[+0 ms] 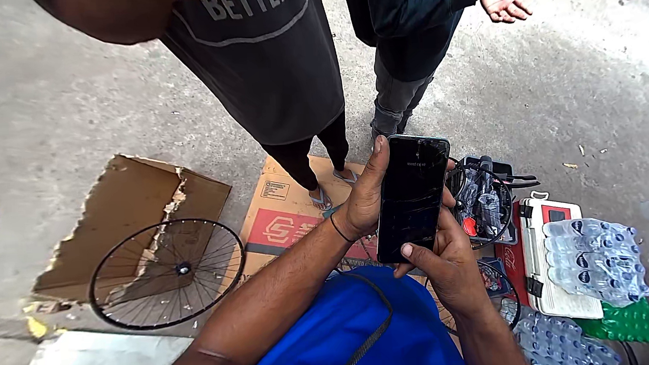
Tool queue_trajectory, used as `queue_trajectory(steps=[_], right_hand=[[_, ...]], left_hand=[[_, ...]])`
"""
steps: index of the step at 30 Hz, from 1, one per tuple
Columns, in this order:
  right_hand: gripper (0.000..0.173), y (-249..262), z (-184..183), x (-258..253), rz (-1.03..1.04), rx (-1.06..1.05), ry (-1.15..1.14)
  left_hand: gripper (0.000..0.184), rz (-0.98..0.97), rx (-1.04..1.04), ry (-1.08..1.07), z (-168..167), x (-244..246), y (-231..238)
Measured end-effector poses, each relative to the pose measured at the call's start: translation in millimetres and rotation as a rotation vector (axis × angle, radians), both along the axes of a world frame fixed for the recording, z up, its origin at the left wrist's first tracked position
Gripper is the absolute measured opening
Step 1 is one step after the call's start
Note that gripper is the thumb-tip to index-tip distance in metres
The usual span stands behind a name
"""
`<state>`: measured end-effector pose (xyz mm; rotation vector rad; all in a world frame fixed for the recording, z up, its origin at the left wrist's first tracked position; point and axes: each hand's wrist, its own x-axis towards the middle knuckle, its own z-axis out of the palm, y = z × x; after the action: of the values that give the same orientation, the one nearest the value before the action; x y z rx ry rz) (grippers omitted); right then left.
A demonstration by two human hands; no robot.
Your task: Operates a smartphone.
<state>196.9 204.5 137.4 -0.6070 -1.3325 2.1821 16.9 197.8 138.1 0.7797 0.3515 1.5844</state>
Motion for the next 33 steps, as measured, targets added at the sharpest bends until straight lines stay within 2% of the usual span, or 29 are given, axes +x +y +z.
queue_trajectory(steps=[6, 8, 13, 16, 19, 24, 27, 33], right_hand=[[0.050, -3.6, 3.8, -10.8, -0.148, 0.055, -0.130], [0.047, -5.1, 2.5, -14.0, -0.184, 0.068, -0.133], [0.052, -2.1, -3.7, -11.1, -0.092, 0.029, -0.001], [0.039, -2.1, -7.0, -10.7, -0.078, -0.013, 0.027], [0.036, -3.1, -9.2, -10.6, -0.090, -0.040, 0.045], [0.032, -1.3, -15.7, -6.4, -0.071, -0.055, 0.103], [0.032, -1.4, -13.9, -5.4, -0.080, -0.050, 0.076], [0.035, -1.9, -15.1, -2.0, -0.046, -0.078, 0.116]], left_hand=[[0.062, 0.133, -0.021, 0.101, -0.7, 3.0, -4.2], [0.065, 0.117, -0.001, 0.086, -1.8, 2.3, -3.4], [0.063, 0.128, -0.010, 0.050, -1.2, -2.2, -4.3], [0.055, 0.228, -0.059, 0.086, -2.3, -3.0, -6.5], [0.063, 0.078, -0.012, 0.056, -1.3, -4.0, -9.5], [0.069, 0.017, -0.017, 0.077, -0.9, -4.0, -7.4], [0.085, -0.053, -0.082, 0.070, -8.4, -5.4, -4.4], [0.085, -0.074, -0.087, 0.055, -10.9, -5.0, -4.3]])
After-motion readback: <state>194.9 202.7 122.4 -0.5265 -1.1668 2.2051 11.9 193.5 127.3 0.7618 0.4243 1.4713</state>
